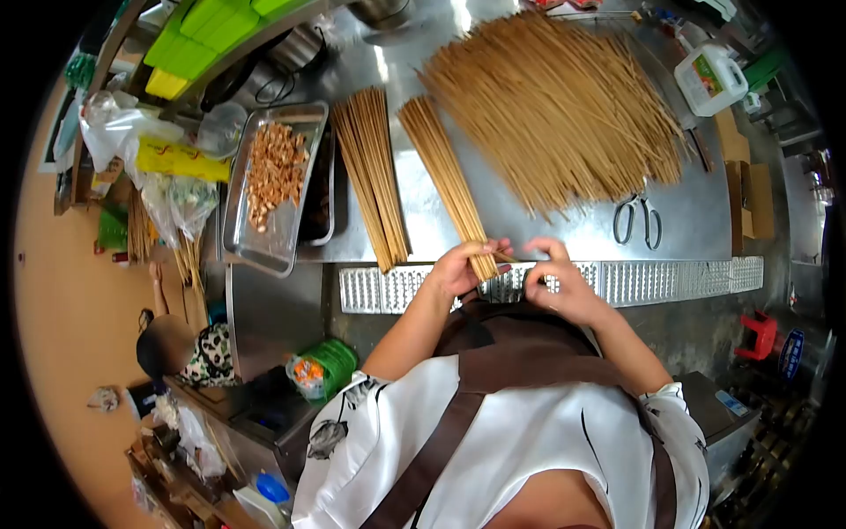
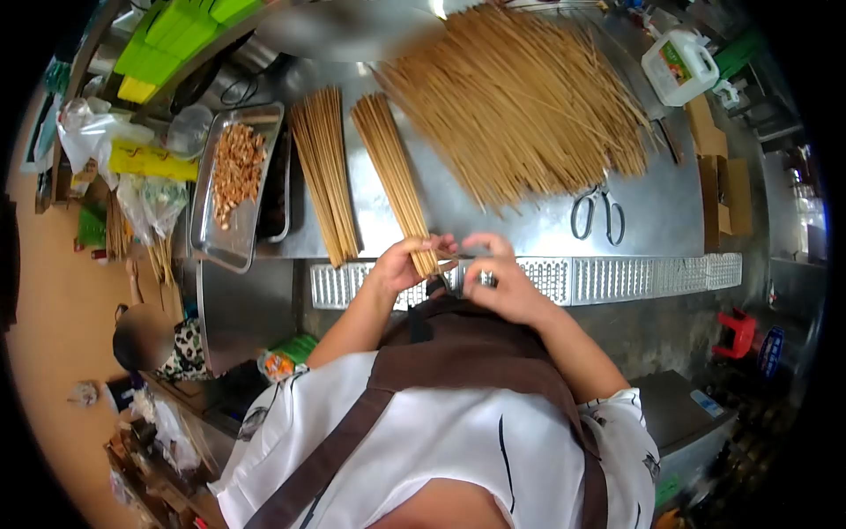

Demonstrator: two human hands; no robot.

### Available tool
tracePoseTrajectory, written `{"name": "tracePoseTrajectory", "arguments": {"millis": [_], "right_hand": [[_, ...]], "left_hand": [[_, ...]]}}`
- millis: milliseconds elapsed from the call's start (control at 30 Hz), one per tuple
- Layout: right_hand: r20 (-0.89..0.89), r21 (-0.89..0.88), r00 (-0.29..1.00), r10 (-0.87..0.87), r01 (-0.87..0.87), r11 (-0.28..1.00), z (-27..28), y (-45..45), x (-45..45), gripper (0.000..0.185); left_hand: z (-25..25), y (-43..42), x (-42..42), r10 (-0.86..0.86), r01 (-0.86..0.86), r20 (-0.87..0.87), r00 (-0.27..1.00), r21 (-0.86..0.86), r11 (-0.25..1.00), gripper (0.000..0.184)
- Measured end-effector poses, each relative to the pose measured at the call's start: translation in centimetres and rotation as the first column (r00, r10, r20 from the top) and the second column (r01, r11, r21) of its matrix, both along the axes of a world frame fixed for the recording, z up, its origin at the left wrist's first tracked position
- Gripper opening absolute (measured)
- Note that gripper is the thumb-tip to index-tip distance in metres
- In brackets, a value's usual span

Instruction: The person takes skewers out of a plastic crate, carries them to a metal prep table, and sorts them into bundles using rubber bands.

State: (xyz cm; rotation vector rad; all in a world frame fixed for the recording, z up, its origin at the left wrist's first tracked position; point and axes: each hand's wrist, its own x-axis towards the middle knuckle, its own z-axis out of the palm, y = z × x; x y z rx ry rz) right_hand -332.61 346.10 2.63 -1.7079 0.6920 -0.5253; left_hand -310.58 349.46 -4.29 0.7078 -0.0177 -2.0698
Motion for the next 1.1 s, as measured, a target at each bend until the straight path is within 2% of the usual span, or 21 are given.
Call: {"name": "tracePoseTrajectory", "arguments": {"millis": [33, 100, 167, 200, 267, 300, 367, 400, 433, 500, 567, 633, 700, 767, 833, 900, 967, 1000, 1033, 1067, 1100], "right_hand": [[0.082, -0.053, 0.993, -0.083, 0.088, 0.995, 0.3, -0.9, 0.5, 0.006], [0.325, 0.374, 0.925, -0.197, 0.065, 0.925, -1.1, -2.5, 1.5, 0.008], [0.211, 0.591, 0.959, -0.188, 0.028, 0.806, -1.3, -3.2, 2.6, 0.008], [0.215, 0.588, 0.958, -0.189, 0.028, 0.809, -1.0, -3.2, 3.1, 0.008], [0.055, 0.342, 0.998, 0.039, -0.056, 0.938, 0.2, -3.0, 4.0, 0.007], [0.055, 0.342, 0.998, 0.034, -0.051, 0.938, 1.4, -3.2, 3.8, 0.007], [-0.191, -0.129, 0.947, 0.258, -0.285, 0.950, 3.8, -3.8, 3.6, 0.015], [-0.277, -0.043, 0.895, 0.350, -0.375, 0.926, 2.5, -4.1, 3.0, 0.023], [-0.331, -0.316, 0.903, 0.273, -0.379, 0.870, -0.5, -4.1, 2.4, 0.022], [-0.517, -0.398, 0.849, 0.111, -0.353, 0.846, -2.0, -3.9, 2.3, 0.022], [-0.630, -0.374, 0.776, 0.035, -0.343, 0.862, -1.5, -4.1, 2.8, 0.026], [-0.614, -0.296, 0.787, 0.063, -0.303, 0.906, -1.3, -4.1, 3.4, 0.036], [-0.467, -0.193, 0.866, 0.179, -0.297, 0.935, -3.4, -4.8, 3.6, 0.053], [-0.364, 0.087, 0.890, 0.275, -0.261, 0.961, -3.2, -5.4, 4.4, 0.067], [-0.254, -0.005, 0.942, 0.221, -0.230, 0.973, -4.5, -4.8, 4.9, 0.076], [-0.218, 0.010, 0.959, 0.184, -0.187, 0.982, -2.3, -4.1, 5.2, 0.074], [0.012, 0.211, 0.993, -0.114, 0.109, 0.971, -2.1, -3.4, 5.4, 0.062], [0.222, 0.334, 0.951, -0.217, 0.135, 0.933, -2.3, -3.2, 5.7, 0.044], [0.228, 0.318, 0.953, -0.202, 0.123, 0.940, -2.5, -3.2, 5.7, 0.044], [0.274, 0.295, 0.926, -0.258, 0.175, 0.940, -2.7, -3.2, 5.5, 0.034], [0.319, 0.275, 0.895, -0.311, 0.227, 0.934, -2.5, -3.5, 5.3, 0.026]], "left_hand": [[0.8, -0.2, 0.2, -0.064, 0.063, -0.029, 0.998, -0.020, 0.998, 0.024], [0.2, -0.2, 0.7, -0.114, 0.114, -0.003, 0.993, -0.045, 0.992, 0.024], [0.9, -0.5, 0.9, -0.196, 0.195, 0.149, 0.969, 0.020, 0.981, 0.028], [2.3, -0.6, 0.8, -0.117, 0.116, 0.171, 0.978, 0.018, 0.993, 0.033], [2.4, -0.9, 1.3, -0.128, 0.135, 0.192, 0.973, -0.023, 0.991, 0.034], [2.5, -1.0, 1.4, -0.132, 0.149, 0.209, 0.969, -0.066, 0.987, 0.036], [1.4, -0.2, 1.9, -0.148, 0.173, 0.227, 0.963, -0.096, 0.980, 0.037], [-0.3, 0.4, 2.7, -0.252, 0.303, 0.376, 0.892, -0.084, 0.949, 0.040], [-0.8, 0.2, 3.6, -0.340, 0.434, 0.528, 0.778, -0.060, 0.899, 0.042], [0.7, 1.4, 2.8, -0.260, 0.367, 0.641, 0.722, -0.036, 0.930, 0.041], [3.4, 1.8, 1.9, -0.112, 0.242, 0.655, 0.747, -0.110, 0.964, 0.038], [3.1, 1.8, 2.2, -0.036, 0.239, 0.706, 0.708, -0.190, 0.952, 0.038], [3.5, 0.8, 3.2, -0.120, 0.382, 0.732, 0.670, -0.202, 0.902, 0.036], [6.6, 0.4, 1.9, 0.124, 0.302, 0.868, 0.481, -0.296, 0.906, 0.032], [7.4, -0.4, 0.7, 0.224, 0.099, 0.762, 0.608, -0.353, 0.930, 0.033], [7.3, -1.2, -0.9, 0.414, -0.101, 0.543, 0.731, -0.513, 0.852, 0.036], [8.2, -2.3, -2.9, 0.547, -0.281, 0.296, 0.783, -0.616, 0.736, 0.029], [9.4, -2.6, -3.8, 0.560, -0.355, 0.208, 0.802, -0.587, 0.728, 0.022], [10.6, -2.9, -4.4, 0.571, -0.425, 0.118, 0.812, -0.552, 0.718, 0.017], [10.8, -3.0, -4.4, 0.582, -0.431, 0.112, 0.805, -0.563, 0.705, 0.017], [10.8, -2.9, -4.4, 0.556, -0.487, -0.007, 0.831, -0.490, 0.723, 0.012]]}}
